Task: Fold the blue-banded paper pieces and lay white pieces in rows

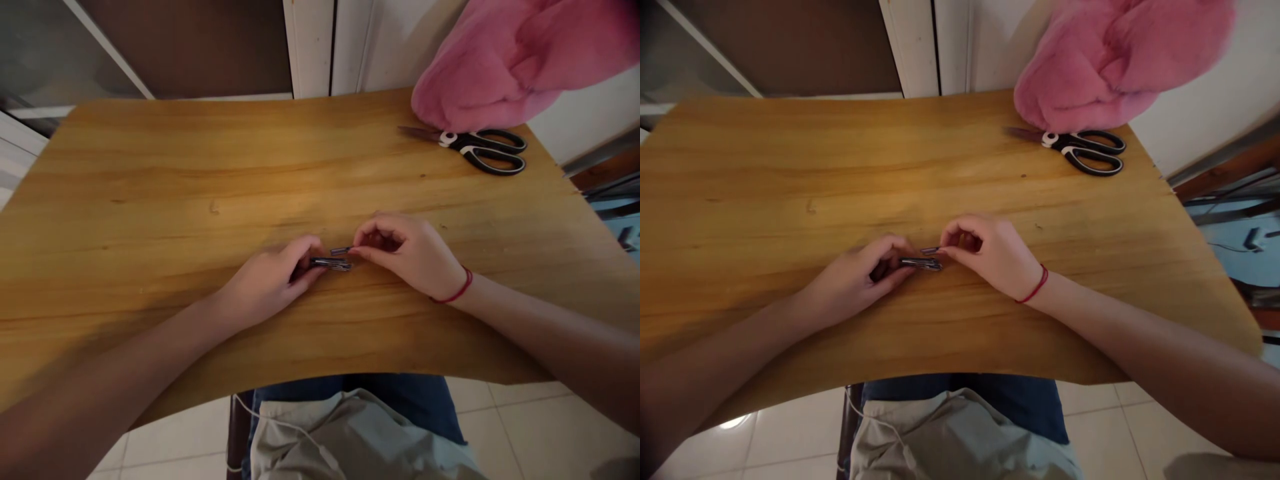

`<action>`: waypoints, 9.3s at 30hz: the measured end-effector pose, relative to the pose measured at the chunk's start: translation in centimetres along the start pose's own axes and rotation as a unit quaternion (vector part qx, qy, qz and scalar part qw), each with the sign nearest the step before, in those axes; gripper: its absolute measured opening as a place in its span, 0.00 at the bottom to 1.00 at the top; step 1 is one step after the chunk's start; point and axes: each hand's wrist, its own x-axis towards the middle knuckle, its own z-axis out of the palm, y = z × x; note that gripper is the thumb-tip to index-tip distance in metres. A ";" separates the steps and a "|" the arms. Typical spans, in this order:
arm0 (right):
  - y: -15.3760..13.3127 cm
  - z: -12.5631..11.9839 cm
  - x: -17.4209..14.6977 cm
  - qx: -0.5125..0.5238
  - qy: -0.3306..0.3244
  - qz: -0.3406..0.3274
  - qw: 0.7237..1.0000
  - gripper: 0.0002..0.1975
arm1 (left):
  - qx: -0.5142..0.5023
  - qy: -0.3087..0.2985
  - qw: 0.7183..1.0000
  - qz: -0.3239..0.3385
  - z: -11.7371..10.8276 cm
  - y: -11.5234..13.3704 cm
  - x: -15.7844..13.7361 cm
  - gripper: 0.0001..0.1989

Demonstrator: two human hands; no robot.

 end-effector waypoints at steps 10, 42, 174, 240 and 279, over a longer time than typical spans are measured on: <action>-0.9 0.1 -0.5 0.073 -0.061 -0.021 0.995 0.11 | 0.026 -0.003 1.000 0.009 -0.3 0.2 0.1 0.11; -0.4 1.0 -0.8 -0.148 -0.005 -0.162 0.976 0.03 | 0.008 -0.009 1.000 -0.003 -0.4 0.6 0.2 0.09; 0.6 -0.3 0.0 -0.240 0.025 -0.069 0.968 0.19 | 0.039 0.076 0.996 0.002 0.1 0.1 -0.1 0.08; 0.2 0.8 0.0 -0.204 0.010 -0.100 0.974 0.08 | 0.037 -0.011 0.996 0.075 -0.4 0.1 0.0 0.07; 0.0 0.5 0.0 0.006 -0.027 -0.134 0.991 0.04 | 0.051 -0.017 0.996 0.075 -0.5 0.2 -0.2 0.09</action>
